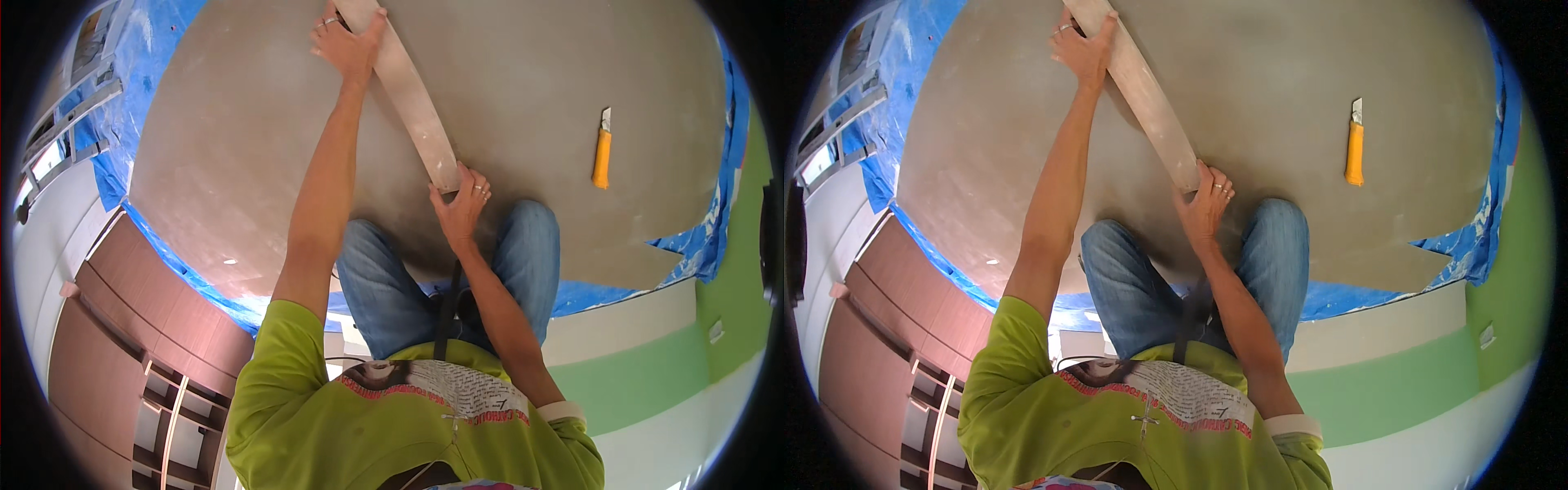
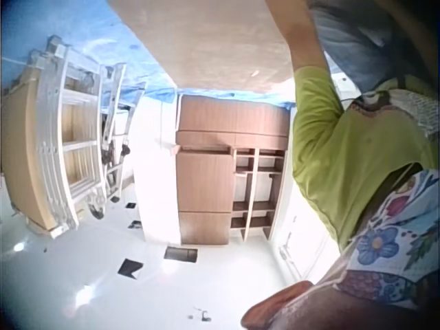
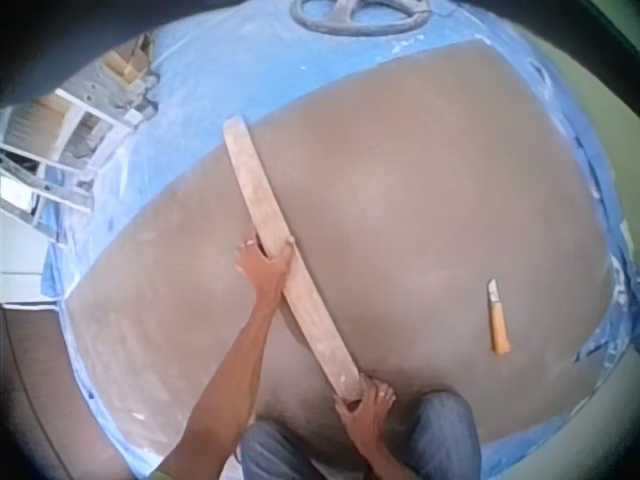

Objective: The person measures a large sheet of flooring material on the floor using a tape measure and pencil, then uses a straightedge and utility knife to cut the sheet along a marked line.

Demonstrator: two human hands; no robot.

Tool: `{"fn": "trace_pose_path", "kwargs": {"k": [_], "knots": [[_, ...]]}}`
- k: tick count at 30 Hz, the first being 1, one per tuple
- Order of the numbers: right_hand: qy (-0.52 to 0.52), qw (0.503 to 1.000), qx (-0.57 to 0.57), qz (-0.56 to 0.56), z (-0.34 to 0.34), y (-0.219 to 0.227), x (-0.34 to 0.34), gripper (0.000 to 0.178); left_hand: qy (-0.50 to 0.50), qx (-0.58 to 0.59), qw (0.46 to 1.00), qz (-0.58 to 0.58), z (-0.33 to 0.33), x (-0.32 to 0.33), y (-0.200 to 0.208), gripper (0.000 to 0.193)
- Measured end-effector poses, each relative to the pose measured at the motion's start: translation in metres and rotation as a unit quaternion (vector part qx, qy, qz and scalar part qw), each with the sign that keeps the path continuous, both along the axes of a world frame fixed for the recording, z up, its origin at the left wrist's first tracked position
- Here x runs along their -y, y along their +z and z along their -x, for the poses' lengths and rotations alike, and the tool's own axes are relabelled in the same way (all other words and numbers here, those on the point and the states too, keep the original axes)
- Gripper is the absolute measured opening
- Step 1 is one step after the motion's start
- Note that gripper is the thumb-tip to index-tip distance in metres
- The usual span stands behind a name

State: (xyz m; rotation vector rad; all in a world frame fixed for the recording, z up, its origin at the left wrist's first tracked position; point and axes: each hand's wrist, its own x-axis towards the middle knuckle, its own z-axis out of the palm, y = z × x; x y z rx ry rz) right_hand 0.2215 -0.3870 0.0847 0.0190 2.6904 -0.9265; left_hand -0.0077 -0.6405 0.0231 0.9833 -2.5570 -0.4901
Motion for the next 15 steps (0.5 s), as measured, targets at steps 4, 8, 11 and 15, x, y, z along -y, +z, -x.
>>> {"fn": "trace_pose_path", "kwargs": {"k": [4, 8, 11, 15], "knots": [[-0.005, 1.000, -0.017, 0.006, -0.0025, -0.0023, -0.0010, 0.070, -0.015, 0.018, 0.999, -0.048, -0.0009, 0.0014, 0.0039, 0.082], [-0.010, 0.999, -0.027, 0.017, -0.0018, -0.0028, -0.0015, 0.070, -0.005, 0.027, 0.998, -0.058, -0.0002, 0.0012, 0.0083, 0.084], [-0.017, 0.999, -0.032, 0.030, 0.0015, -0.0011, 0.0000, 0.070, -0.007, 0.038, 0.998, -0.049, -0.0010, 0.0034, 0.0074, 0.085], [-0.012, 0.999, -0.040, 0.035, 0.0028, -0.0044, -0.0054, 0.069, -0.002, 0.067, 0.997, -0.044, 0.0017, -0.0011, 0.0074, 0.088]]}}
